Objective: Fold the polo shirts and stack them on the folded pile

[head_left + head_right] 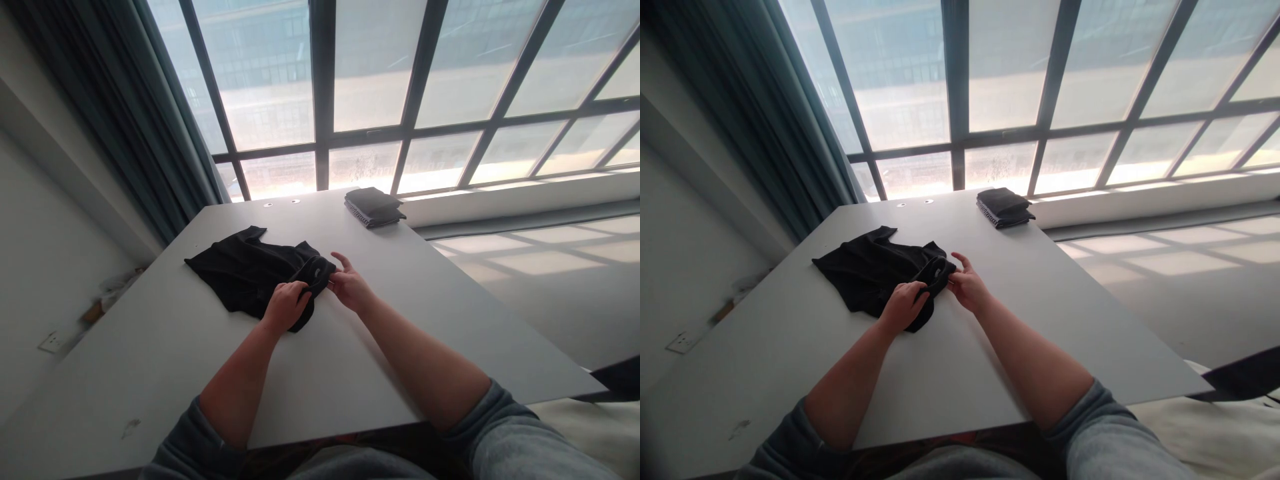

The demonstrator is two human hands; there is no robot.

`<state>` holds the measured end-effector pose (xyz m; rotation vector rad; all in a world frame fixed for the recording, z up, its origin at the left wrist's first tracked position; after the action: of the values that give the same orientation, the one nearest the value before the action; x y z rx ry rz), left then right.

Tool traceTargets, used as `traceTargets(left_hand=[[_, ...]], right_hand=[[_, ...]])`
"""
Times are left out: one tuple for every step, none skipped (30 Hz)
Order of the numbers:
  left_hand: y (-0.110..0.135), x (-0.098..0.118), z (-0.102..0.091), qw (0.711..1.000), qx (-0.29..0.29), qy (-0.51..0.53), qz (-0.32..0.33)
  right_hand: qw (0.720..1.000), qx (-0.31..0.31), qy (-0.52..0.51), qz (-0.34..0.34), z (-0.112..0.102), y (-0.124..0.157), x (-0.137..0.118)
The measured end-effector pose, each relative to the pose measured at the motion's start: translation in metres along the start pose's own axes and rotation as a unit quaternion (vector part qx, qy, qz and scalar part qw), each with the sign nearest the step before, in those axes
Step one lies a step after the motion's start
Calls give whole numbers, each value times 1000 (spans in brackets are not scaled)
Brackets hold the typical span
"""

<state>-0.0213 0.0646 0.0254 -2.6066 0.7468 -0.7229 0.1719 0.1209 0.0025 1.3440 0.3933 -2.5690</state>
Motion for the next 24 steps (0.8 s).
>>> traceTargets(left_hand=[[0,-1,0,1000,4,-4,3],[0,-1,-1,1000,8,-7,6],[-1,-1,-2,1000,10,-9,10],[0,0,-2,1000,10,-11,15],[0,1,-3,1000,6,-13,19],[0,2,-3,1000,1,-15,21],[0,3,-3,1000,-7,-15,22],[0,4,-4,1000,-16,-15,21],[0,5,-4,999,-25,-14,19],[0,5,-4,999,-33,-12,15],[1,5,-4,999,-41,-9,9],[1,5,-5,999,-47,-6,2],[1,5,-6,999,-51,-2,-5],[2,5,-6,999,-53,2,-12],[2,5,-7,998,-55,8,-18],[3,4,-7,998,-56,14,-23],[3,5,-7,998,-60,21,-24],[4,5,-7,997,-65,28,-22],[4,6,-6,997,-71,36,-14],[4,7,-5,996,-77,45,-4],[3,8,-5,995,-83,54,8],[3,9,-4,994,-84,62,18],[2,9,-4,994,-85,68,28],[1,10,-4,993,-86,73,38]], right_hand=[[999,-10,43,-1,0,-1,-1],[995,-13,96,-4,0,-2,-2],[987,-10,157,-10,-1,-3,-3],[975,-5,223,-18,-3,-4,-4],[957,-1,290,-27,-4,-4,-6],[933,0,358,-37,-5,-4,-8],[905,-2,422,-51,-6,-3,-11],[873,-8,482,-69,-5,-2,-14],[840,-17,535,-89,-5,-1,-17],[807,-22,580,-109,-4,1,-20],[778,-25,614,-128,-3,2,-23],[755,-22,639,-145,-3,3,-25],[739,-17,654,-161,-2,4,-28],[730,-14,660,-175,-2,5,-30],[726,-20,661,-190,-1,6,-31],[724,-37,658,-202,1,7,-31],[722,-61,656,-211,3,8,-30],[718,-85,656,-216,4,9,-29],[710,-103,662,-217,5,9,-28],[700,-108,672,-214,5,9,-27],[690,-101,686,-208,4,9,-26],[682,-86,698,-199,2,8,-27],[678,-71,707,-190,0,7,-28],[676,-58,711,-181,-2,6,-29]])
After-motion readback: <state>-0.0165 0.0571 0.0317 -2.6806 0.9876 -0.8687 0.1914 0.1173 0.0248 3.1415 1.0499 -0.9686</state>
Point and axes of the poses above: each hand's wrist, its own y-axis away from the middle knuckle, its own z-axis out of the palm, x = y × z, the point moved 4 cm from there along -y, towards the middle knuckle, and after that the axes turned 4 degrees about -x, right-handed, at the moved point
